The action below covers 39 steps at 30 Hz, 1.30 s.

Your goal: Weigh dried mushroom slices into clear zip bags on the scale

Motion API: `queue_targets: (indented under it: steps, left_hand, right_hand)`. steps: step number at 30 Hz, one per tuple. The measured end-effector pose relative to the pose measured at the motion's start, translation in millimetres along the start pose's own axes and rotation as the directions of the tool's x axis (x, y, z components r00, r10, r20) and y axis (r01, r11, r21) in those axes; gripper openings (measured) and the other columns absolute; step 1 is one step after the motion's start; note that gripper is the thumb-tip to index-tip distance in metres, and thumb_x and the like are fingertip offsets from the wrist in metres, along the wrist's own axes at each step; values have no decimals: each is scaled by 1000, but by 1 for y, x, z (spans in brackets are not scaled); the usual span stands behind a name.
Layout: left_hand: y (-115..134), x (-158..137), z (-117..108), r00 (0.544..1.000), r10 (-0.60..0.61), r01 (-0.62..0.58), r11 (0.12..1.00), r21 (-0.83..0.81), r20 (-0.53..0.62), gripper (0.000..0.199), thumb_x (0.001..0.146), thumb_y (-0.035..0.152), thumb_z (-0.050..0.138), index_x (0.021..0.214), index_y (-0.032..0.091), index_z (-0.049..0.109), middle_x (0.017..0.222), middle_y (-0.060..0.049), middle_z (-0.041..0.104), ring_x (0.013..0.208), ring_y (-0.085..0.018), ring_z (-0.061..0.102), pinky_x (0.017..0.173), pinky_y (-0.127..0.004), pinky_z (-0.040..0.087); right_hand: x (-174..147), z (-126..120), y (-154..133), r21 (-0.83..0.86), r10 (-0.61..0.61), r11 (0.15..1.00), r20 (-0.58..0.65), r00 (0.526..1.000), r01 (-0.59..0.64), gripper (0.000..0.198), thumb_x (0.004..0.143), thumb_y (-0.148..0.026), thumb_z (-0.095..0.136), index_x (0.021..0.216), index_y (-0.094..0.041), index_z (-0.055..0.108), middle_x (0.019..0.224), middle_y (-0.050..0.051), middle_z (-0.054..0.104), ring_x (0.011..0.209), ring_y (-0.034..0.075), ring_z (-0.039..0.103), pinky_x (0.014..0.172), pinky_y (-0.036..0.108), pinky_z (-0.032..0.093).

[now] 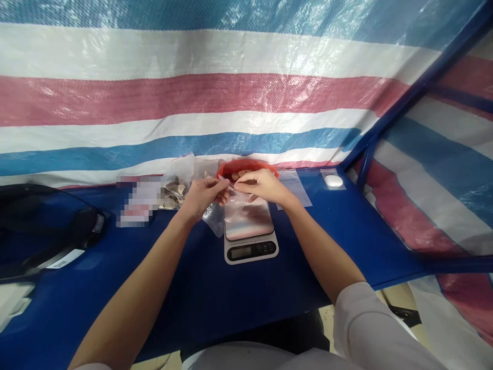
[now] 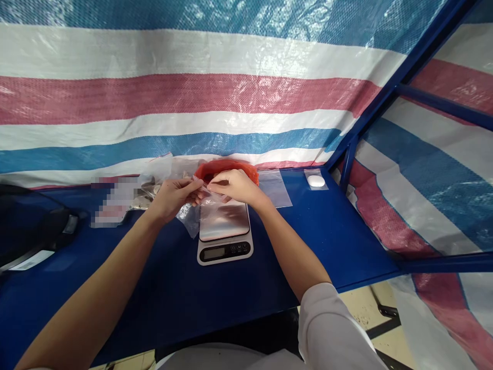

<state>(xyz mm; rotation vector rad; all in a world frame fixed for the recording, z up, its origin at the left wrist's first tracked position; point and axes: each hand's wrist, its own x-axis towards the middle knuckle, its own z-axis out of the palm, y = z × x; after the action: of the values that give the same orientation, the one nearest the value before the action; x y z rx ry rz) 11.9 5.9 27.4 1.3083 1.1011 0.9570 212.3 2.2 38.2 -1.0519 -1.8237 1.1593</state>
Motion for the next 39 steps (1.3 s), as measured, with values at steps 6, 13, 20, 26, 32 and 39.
queue_targets:
  steps: [6,13,20,26,32,39]
  left_hand:
    - [-4,0,3,999,35,-36,999,26,31,40,69,54,81,65,15,73,62,-5,68,54,-14,59,52,-27,49]
    - [0,-3,-5,997,-1,-7,995,104,82,39,70,53,81,64,16,71,59,-5,67,54,-15,60,53,-29,50]
    - [10,-8,-19,994,81,-105,912,397,76,47,78,60,71,57,18,67,52,-4,62,46,-13,51,47,-27,38]
    - [9,-10,-20,959,281,-223,707,671,23,37,83,52,67,63,20,70,57,-3,65,54,-16,56,57,-29,42]
    - [-1,-13,-3,841,536,-426,576,697,71,53,83,54,67,122,18,68,121,-14,71,105,-29,68,98,-40,50]
    - [-30,-10,13,867,489,-401,564,722,99,116,66,58,84,157,15,25,158,-22,38,147,-39,36,118,-54,33]
  right_hand:
    - [3,4,7,-49,61,997,4,998,-61,20,81,-36,71,84,-18,78,75,2,66,68,14,65,50,22,60]
    - [3,4,7,8,125,992,14,992,-125,14,79,-25,68,72,-16,76,63,1,63,61,13,63,53,22,61]
    - [1,-5,4,-95,132,986,-80,988,-140,14,74,-15,64,62,-18,70,66,1,68,60,15,67,52,24,60]
    - [-2,-10,1,-150,86,984,-101,991,-100,15,74,-14,61,64,-19,70,64,0,66,58,14,67,53,22,58]
    - [0,-9,3,-121,62,990,-79,995,-71,15,76,-20,61,62,-18,67,68,1,68,61,14,67,54,23,58]
    - [0,-9,1,48,56,997,-50,997,-54,17,76,-31,68,67,-17,70,70,1,67,64,13,64,57,25,59]
